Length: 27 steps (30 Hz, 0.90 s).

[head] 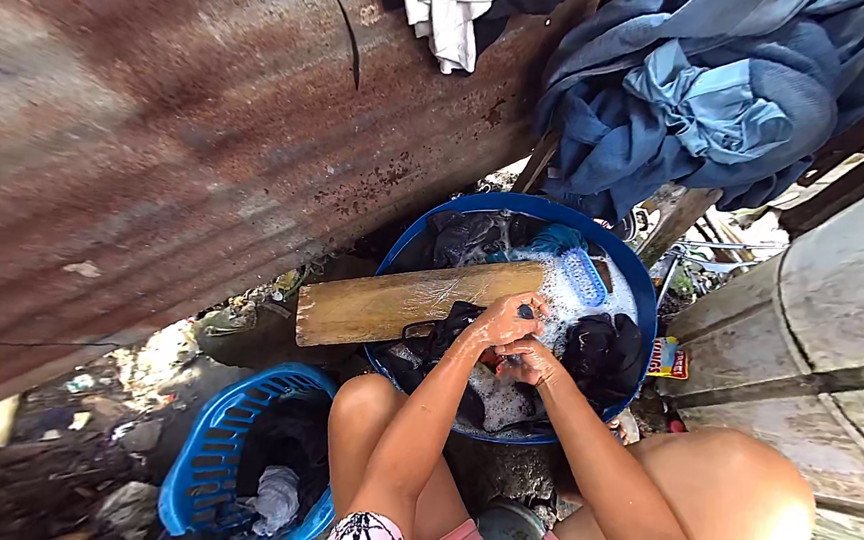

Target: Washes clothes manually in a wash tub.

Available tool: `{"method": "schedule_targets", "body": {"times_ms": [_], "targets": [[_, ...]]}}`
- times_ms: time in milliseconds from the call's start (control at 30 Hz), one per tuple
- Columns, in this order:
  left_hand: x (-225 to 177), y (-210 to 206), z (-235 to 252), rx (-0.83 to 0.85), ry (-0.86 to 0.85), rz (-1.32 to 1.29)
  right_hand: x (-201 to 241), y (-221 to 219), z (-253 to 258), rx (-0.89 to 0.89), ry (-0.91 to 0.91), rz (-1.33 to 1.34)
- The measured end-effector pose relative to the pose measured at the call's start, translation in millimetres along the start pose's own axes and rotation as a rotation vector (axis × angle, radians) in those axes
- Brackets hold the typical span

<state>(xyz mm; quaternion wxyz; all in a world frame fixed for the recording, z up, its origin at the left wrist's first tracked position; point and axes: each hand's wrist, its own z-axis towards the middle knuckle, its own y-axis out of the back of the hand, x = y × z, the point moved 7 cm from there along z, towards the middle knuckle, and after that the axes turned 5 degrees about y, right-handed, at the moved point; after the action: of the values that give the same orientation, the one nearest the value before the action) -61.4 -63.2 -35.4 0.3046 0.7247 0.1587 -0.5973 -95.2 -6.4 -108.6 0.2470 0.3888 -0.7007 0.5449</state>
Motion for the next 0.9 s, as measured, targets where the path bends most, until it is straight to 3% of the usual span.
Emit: {"method": "schedule_targets", "body": {"times_ms": [233,367,533,733,833,900], "targets": [[8,-2,1,-0.131,0.027,-0.018,-11,-1,-4,-0.106,-0.067,0.063],[11,-1,0,-0.155,0.06,0.138,-13,-8,-6,-0.157,-0.023,0.02],[26,-6,-2,-0.235,0.037,0.271,-22,-8,-9,-0.3,0.033,-0.188],[20,-10,-12,-0.213,0.134,0.399,-20,-15,-18,-0.334,-0.117,-0.633],[-9,10,-22,-0.268,0.124,0.386,-3,-31,-10,-0.272,0.115,-0.606],[-44,41,-36,-0.387,0.065,0.385,21,-56,-7,-0.1,0.276,-0.621]]}}
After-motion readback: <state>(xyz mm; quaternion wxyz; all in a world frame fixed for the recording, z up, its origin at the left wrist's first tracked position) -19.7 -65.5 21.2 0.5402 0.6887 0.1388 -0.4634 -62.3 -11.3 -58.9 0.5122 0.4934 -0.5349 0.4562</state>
